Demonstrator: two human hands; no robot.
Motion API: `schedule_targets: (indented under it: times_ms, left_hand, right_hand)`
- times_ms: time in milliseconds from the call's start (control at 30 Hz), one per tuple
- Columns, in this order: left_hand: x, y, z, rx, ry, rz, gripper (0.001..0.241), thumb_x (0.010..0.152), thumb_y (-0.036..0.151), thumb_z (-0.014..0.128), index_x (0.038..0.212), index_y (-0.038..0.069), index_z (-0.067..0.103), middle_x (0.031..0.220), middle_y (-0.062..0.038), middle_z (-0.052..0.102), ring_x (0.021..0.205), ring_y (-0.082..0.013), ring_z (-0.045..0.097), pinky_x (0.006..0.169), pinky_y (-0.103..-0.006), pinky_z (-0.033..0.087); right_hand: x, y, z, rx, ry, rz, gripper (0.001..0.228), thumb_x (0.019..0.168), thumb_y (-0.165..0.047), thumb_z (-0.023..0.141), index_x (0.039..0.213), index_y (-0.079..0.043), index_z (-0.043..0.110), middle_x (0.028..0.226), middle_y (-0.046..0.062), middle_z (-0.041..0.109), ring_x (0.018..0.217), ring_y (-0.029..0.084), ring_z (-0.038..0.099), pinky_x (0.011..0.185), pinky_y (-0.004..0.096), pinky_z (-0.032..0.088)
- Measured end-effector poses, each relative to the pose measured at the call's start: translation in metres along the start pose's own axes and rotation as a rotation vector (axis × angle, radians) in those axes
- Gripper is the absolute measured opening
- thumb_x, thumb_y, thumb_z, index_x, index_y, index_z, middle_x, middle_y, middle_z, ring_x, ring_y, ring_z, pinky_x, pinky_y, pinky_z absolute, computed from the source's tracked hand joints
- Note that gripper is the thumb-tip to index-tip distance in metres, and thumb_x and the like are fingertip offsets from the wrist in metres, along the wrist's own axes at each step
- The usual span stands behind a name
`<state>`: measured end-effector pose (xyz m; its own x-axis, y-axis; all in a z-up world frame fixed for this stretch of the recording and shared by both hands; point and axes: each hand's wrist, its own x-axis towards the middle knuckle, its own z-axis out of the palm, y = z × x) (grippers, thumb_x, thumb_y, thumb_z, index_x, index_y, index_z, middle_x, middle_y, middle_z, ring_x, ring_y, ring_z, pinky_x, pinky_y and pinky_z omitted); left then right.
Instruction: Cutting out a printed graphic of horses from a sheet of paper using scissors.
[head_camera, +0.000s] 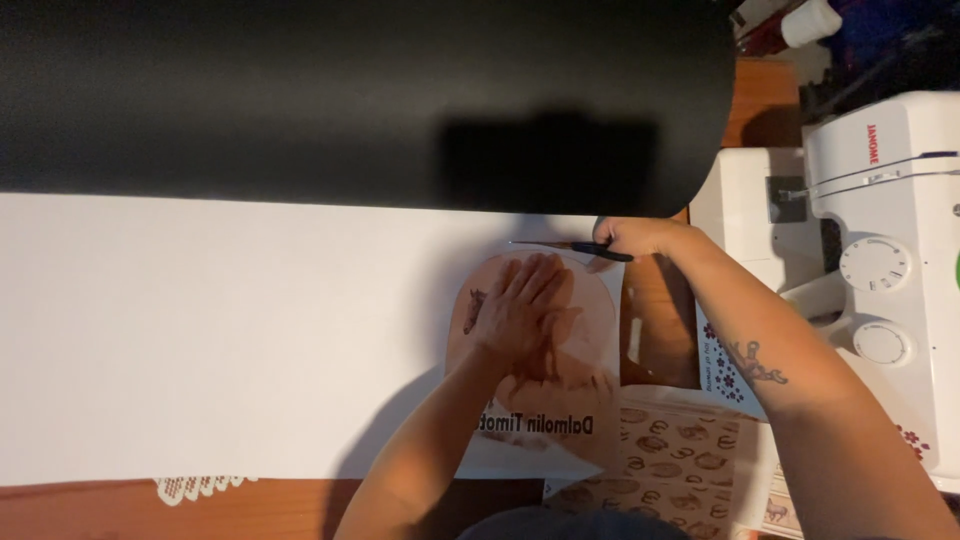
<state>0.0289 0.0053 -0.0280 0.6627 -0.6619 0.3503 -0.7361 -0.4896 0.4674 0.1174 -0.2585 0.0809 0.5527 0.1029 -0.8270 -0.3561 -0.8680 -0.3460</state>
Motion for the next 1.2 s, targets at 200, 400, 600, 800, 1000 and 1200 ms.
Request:
schedule_targets:
  times_ms: [200,400,600,800,1000,1200]
  left_hand:
    - [0.003,0.006,-0.016,-0.024,0.030,0.011,0.062,0.100,0.038,0.053,0.158,0.021,0.040,0.164,-0.004,0.040,0.152,-0.0306,0.036,0.127,-0.0565,0.024]
    - [0.002,0.004,-0.011,-0.041,0.051,0.030,0.058,0.102,0.038,0.053,0.156,0.021,0.044,0.162,-0.002,0.041,0.152,-0.0291,0.037,0.126,-0.0551,0.026]
    - [0.007,0.032,-0.049,-0.271,0.040,-0.151,0.047,0.113,0.029,0.039,0.159,0.019,0.043,0.159,0.005,0.043,0.151,-0.0189,0.037,0.128,-0.0389,0.021]
    - [0.000,0.004,0.001,-0.008,0.128,0.097,0.049,0.105,0.037,0.051,0.151,0.021,0.050,0.156,-0.002,0.049,0.150,-0.0277,0.042,0.125,-0.0522,0.032]
    - [0.001,-0.004,0.017,0.016,0.208,0.162,0.050,0.103,0.038,0.057,0.150,0.022,0.051,0.159,-0.001,0.045,0.149,-0.0286,0.043,0.123,-0.0543,0.036]
    - [0.004,-0.002,0.012,-0.011,0.344,0.199,0.042,0.105,0.036,0.058,0.143,0.018,0.059,0.152,-0.001,0.053,0.140,-0.0280,0.052,0.120,-0.0541,0.040]
  right_hand:
    - [0.022,-0.004,0.005,-0.048,0.015,-0.050,0.037,0.071,-0.031,0.094,0.093,-0.005,0.078,0.069,0.008,0.072,0.062,0.020,0.069,0.053,0.032,0.054]
    - [0.040,0.014,0.013,-0.110,0.062,-0.022,0.028,0.068,-0.040,0.095,0.075,-0.017,0.080,0.058,-0.001,0.069,0.054,0.013,0.064,0.051,0.027,0.045]
    - [0.041,-0.012,0.011,-0.126,0.061,-0.049,0.033,0.065,-0.034,0.096,0.089,-0.014,0.082,0.071,0.005,0.076,0.069,0.019,0.072,0.064,0.031,0.052]
    - [0.046,-0.003,0.013,-0.125,0.032,-0.002,0.015,0.077,-0.028,0.081,0.084,-0.014,0.082,0.059,0.006,0.070,0.051,0.019,0.066,0.047,0.027,0.048]
    - [0.066,-0.004,0.016,-0.156,0.059,-0.053,0.017,0.079,-0.030,0.079,0.082,-0.013,0.081,0.057,0.008,0.068,0.048,0.021,0.064,0.045,0.030,0.046]
    - [0.086,0.001,0.021,-0.131,0.039,-0.113,0.017,0.079,-0.028,0.080,0.077,-0.012,0.079,0.054,0.008,0.067,0.043,0.019,0.063,0.042,0.029,0.047]
